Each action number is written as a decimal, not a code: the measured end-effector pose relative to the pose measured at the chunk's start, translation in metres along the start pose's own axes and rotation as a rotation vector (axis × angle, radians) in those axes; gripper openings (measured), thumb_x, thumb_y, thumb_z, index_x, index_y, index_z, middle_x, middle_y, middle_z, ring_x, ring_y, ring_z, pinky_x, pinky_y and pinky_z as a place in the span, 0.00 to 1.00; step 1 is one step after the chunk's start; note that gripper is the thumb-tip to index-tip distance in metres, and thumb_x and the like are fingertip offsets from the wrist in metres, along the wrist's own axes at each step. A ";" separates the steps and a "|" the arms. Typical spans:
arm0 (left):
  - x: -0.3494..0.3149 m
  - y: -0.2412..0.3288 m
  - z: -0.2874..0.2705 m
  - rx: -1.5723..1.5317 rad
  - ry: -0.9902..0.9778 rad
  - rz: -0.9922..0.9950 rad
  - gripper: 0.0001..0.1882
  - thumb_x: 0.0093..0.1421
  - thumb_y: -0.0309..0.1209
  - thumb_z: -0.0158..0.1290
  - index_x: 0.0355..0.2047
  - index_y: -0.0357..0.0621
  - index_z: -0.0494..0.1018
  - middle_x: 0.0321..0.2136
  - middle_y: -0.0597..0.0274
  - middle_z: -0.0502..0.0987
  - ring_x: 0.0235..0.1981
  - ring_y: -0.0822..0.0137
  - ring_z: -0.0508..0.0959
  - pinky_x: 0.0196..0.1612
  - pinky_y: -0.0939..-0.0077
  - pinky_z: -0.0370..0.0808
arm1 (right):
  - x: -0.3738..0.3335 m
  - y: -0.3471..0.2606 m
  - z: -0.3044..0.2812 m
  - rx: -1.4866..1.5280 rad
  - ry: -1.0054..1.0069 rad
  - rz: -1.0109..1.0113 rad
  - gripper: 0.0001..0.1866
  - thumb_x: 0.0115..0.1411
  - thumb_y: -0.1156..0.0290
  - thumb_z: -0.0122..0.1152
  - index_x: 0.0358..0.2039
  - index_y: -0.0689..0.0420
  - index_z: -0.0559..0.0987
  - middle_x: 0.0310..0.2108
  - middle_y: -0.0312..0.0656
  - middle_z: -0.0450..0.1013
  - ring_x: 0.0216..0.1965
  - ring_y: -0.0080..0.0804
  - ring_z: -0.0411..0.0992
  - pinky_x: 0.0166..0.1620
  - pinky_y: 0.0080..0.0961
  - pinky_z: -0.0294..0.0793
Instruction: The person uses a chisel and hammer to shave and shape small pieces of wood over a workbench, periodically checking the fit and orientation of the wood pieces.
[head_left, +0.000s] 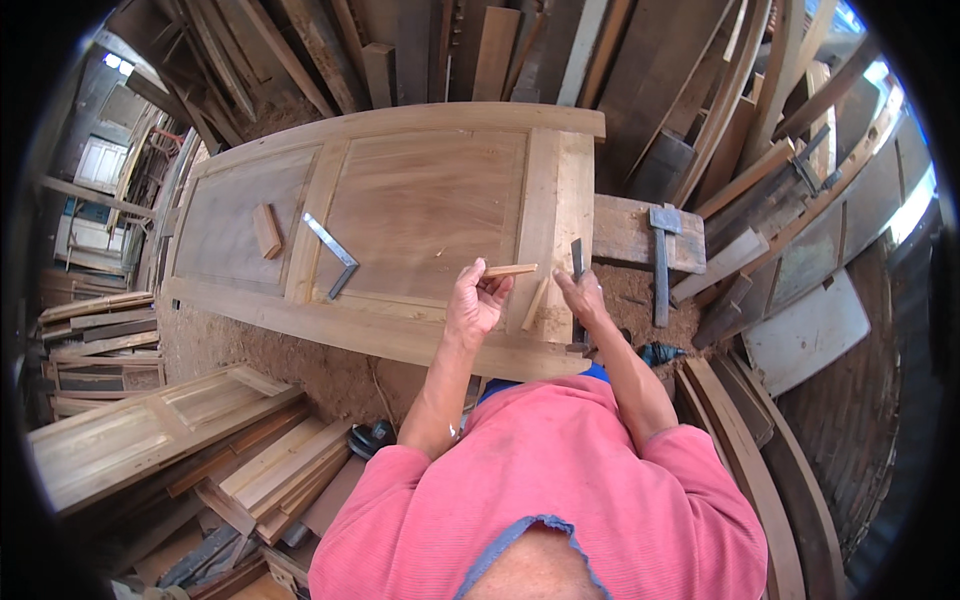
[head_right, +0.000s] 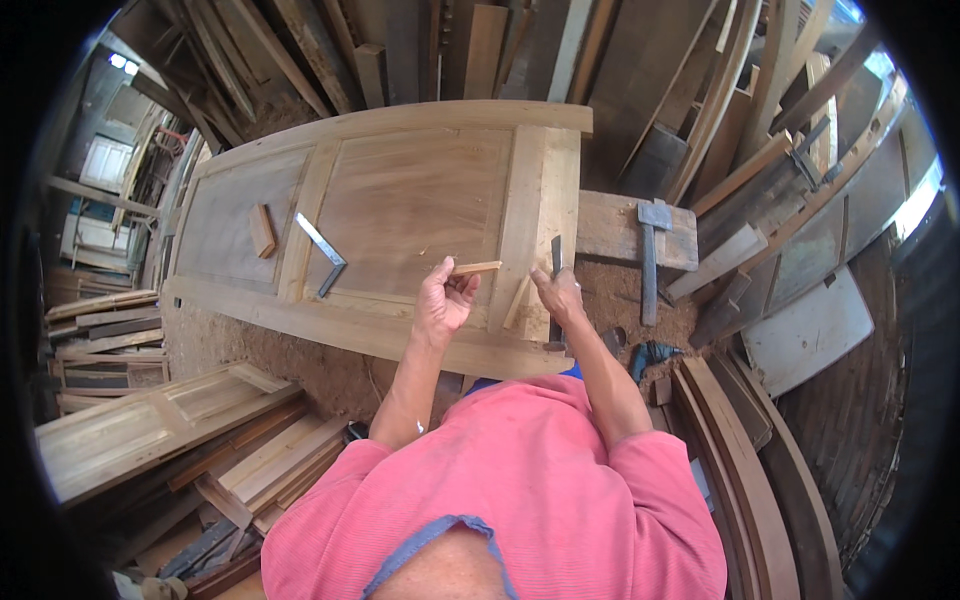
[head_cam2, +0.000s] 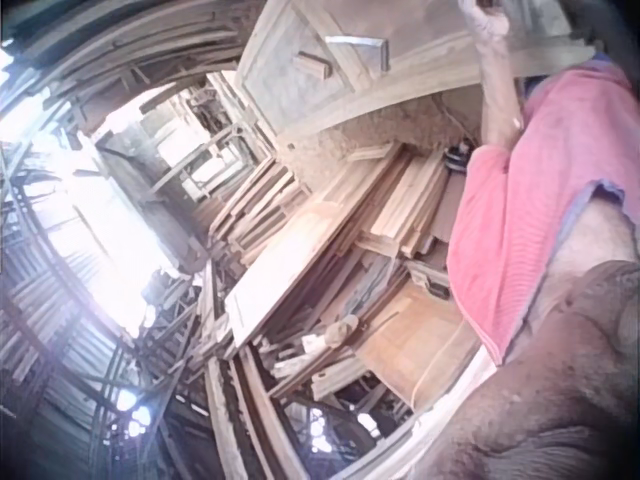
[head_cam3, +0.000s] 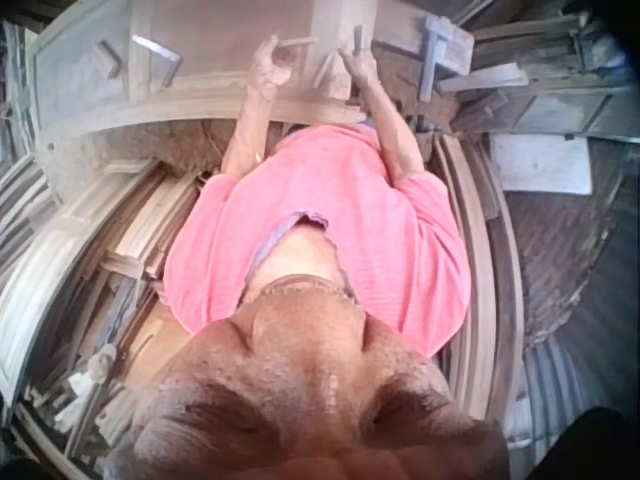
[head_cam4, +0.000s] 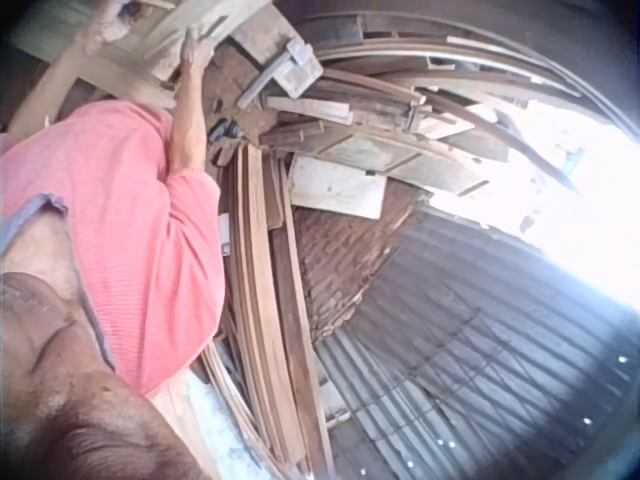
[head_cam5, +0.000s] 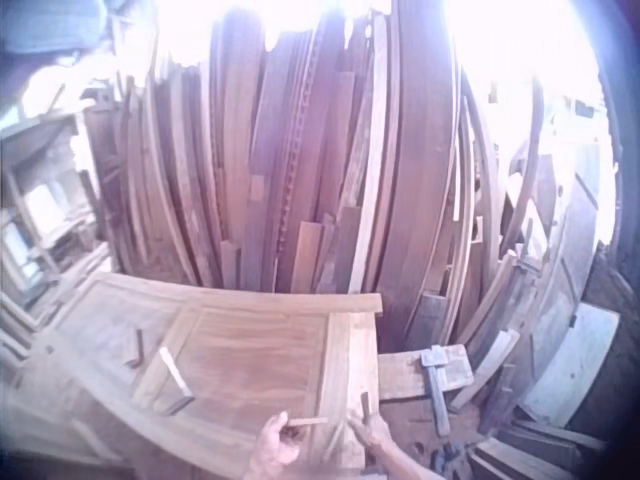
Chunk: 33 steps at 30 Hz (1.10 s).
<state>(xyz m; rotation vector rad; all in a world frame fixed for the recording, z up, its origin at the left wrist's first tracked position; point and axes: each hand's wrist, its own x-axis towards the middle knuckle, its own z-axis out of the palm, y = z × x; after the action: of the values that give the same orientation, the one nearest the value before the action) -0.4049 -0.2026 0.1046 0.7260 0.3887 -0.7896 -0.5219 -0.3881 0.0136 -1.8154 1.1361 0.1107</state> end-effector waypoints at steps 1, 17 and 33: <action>-0.006 0.006 -0.003 -0.048 0.075 0.013 0.07 0.65 0.31 0.53 0.30 0.46 0.69 0.27 0.60 0.76 0.29 0.65 0.80 0.36 0.69 0.85 | -0.014 -0.021 -0.006 -0.006 -0.012 -0.019 0.38 0.57 0.46 0.63 0.52 0.71 0.71 0.42 0.62 0.76 0.43 0.51 0.78 0.45 0.39 0.77; -0.032 0.012 0.048 1.177 -0.699 0.054 0.19 0.72 0.43 0.42 0.41 0.40 0.75 0.22 0.64 0.74 0.27 0.72 0.74 0.33 0.77 0.72 | -0.118 -0.143 -0.130 0.057 -0.177 -0.493 0.14 0.64 0.61 0.56 0.32 0.61 0.77 0.19 0.35 0.72 0.22 0.21 0.68 0.28 0.25 0.69; -0.046 0.070 0.092 0.599 -0.493 0.466 0.15 0.72 0.41 0.42 0.38 0.43 0.72 0.26 0.68 0.74 0.23 0.80 0.71 0.26 0.84 0.68 | -0.196 -0.198 -0.052 1.305 -0.864 -0.218 0.12 0.71 0.63 0.47 0.48 0.57 0.70 0.24 0.35 0.68 0.18 0.21 0.65 0.25 0.23 0.72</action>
<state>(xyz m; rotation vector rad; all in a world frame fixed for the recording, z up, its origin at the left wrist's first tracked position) -0.3768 -0.2111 0.2255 1.0889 -0.4754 -0.6073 -0.5061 -0.2779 0.2747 -0.5495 0.1936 0.0015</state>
